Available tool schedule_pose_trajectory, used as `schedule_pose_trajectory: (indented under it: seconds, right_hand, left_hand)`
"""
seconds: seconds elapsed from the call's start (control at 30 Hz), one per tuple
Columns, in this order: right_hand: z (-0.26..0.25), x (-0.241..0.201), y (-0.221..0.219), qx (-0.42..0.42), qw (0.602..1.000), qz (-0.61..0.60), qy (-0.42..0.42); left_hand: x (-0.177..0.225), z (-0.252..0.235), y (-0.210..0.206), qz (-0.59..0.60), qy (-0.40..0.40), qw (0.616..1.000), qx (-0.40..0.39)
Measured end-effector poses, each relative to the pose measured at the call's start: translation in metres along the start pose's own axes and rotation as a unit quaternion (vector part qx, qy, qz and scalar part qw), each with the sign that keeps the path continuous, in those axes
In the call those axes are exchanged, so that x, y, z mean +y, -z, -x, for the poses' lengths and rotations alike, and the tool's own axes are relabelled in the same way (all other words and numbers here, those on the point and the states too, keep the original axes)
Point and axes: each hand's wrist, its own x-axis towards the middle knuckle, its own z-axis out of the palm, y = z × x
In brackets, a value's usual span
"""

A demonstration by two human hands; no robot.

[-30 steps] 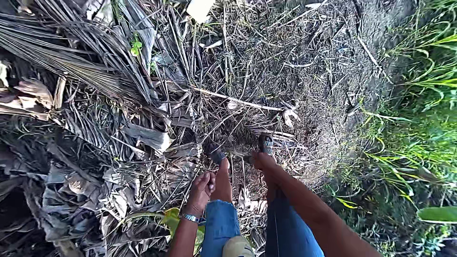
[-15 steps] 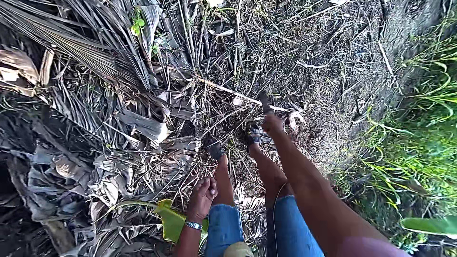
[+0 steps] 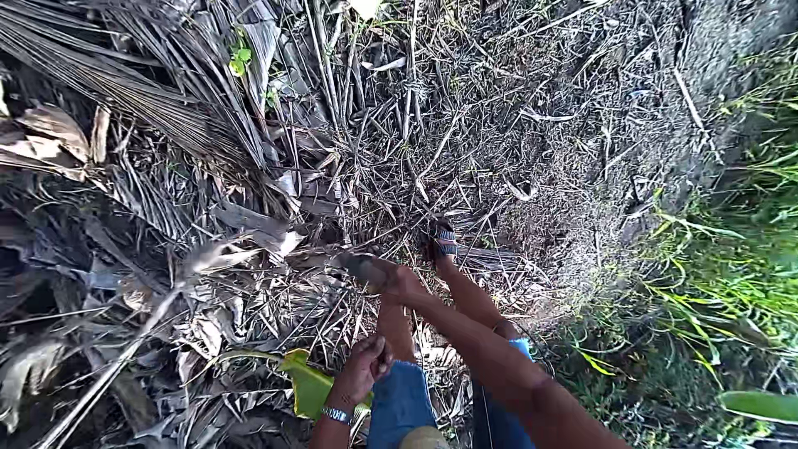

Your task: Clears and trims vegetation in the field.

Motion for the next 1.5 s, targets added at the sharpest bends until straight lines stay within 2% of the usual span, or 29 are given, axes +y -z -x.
schedule_pose_trajectory:
  seconds: [0.07, 0.13, 0.23, 0.3, 0.4, 0.43, 0.5, 0.57, 0.6, 0.67, 0.7, 0.77, 0.83, 0.9, 1.0, 1.13, 1.23, 1.37, 1.43, 1.5]
  right_hand:
    - [0.003, 0.024, 0.044, 0.132, 0.979, -0.145, -0.063]
    - [-0.002, 0.044, 0.094, 0.265, 0.922, -0.256, -0.117]
    - [-0.033, 0.079, 0.147, 0.351, 0.872, -0.290, -0.178]
    - [-0.062, 0.078, 0.151, 0.347, 0.868, -0.299, -0.191]
    - [-0.091, 0.053, 0.119, 0.324, 0.871, -0.319, -0.186]
    - [-0.091, 0.050, 0.107, 0.301, 0.876, -0.333, -0.176]
    - [-0.085, 0.040, 0.089, 0.185, 0.921, -0.318, -0.125]
    - [-0.080, 0.005, 0.060, 0.033, 0.979, -0.200, -0.031]
    - [-0.080, -0.023, 0.038, -0.026, 0.992, -0.116, 0.035]
    - [-0.078, -0.081, -0.006, -0.078, 0.983, 0.066, 0.151]
    - [-0.073, -0.102, -0.022, -0.085, 0.970, 0.146, 0.175]
    - [-0.052, -0.106, -0.038, -0.066, 0.961, 0.200, 0.178]
    - [-0.029, -0.070, -0.031, -0.028, 0.981, 0.155, 0.117]
    - [-0.006, -0.023, -0.004, 0.045, 0.994, 0.088, 0.042]
    - [0.037, 0.025, 0.048, 0.144, 0.981, 0.056, -0.115]
    - [0.086, 0.066, 0.095, 0.237, 0.949, 0.053, -0.201]
    - [0.116, 0.081, 0.101, 0.274, 0.931, 0.074, -0.230]
    - [0.129, 0.074, 0.125, 0.309, 0.921, 0.054, -0.230]
    - [0.119, 0.056, 0.138, 0.328, 0.924, -0.013, -0.197]
    - [0.087, 0.035, 0.146, 0.339, 0.924, -0.057, -0.167]
  left_hand:
    - [0.003, -0.005, 0.000, -0.023, -0.028, 0.999, 0.030]
    - [-0.004, -0.017, -0.008, -0.019, -0.075, 0.992, 0.099]
    - [-0.032, -0.032, -0.018, 0.001, -0.095, 0.973, 0.211]
    - [-0.049, -0.037, -0.021, 0.006, -0.073, 0.968, 0.242]
    - [-0.060, -0.033, -0.018, 0.000, -0.075, 0.973, 0.220]
    - [-0.058, -0.029, -0.014, -0.005, -0.084, 0.975, 0.207]
    - [-0.046, -0.027, -0.003, -0.014, -0.098, 0.977, 0.191]
    - [-0.038, -0.026, 0.008, -0.035, -0.093, 0.977, 0.191]
    - [-0.035, -0.023, 0.013, -0.046, -0.087, 0.975, 0.198]
    - [-0.027, -0.019, 0.021, -0.052, -0.085, 0.971, 0.215]
    - [-0.022, -0.017, 0.023, -0.047, -0.087, 0.970, 0.222]
    - [-0.017, -0.009, 0.029, -0.036, -0.095, 0.968, 0.231]
    - [-0.015, -0.004, 0.034, -0.031, -0.106, 0.966, 0.235]
    - [-0.018, -0.006, 0.037, -0.021, -0.118, 0.963, 0.240]
    - [-0.031, -0.004, 0.037, 0.017, -0.112, 0.963, 0.243]
    - [-0.046, -0.002, 0.031, 0.054, -0.113, 0.961, 0.248]
    - [-0.049, 0.005, 0.032, 0.059, -0.107, 0.959, 0.257]
    - [-0.023, 0.009, 0.033, 0.045, -0.126, 0.955, 0.263]
    - [-0.008, 0.009, 0.030, 0.046, -0.139, 0.950, 0.275]
    - [0.001, 0.002, 0.025, 0.055, -0.144, 0.946, 0.285]
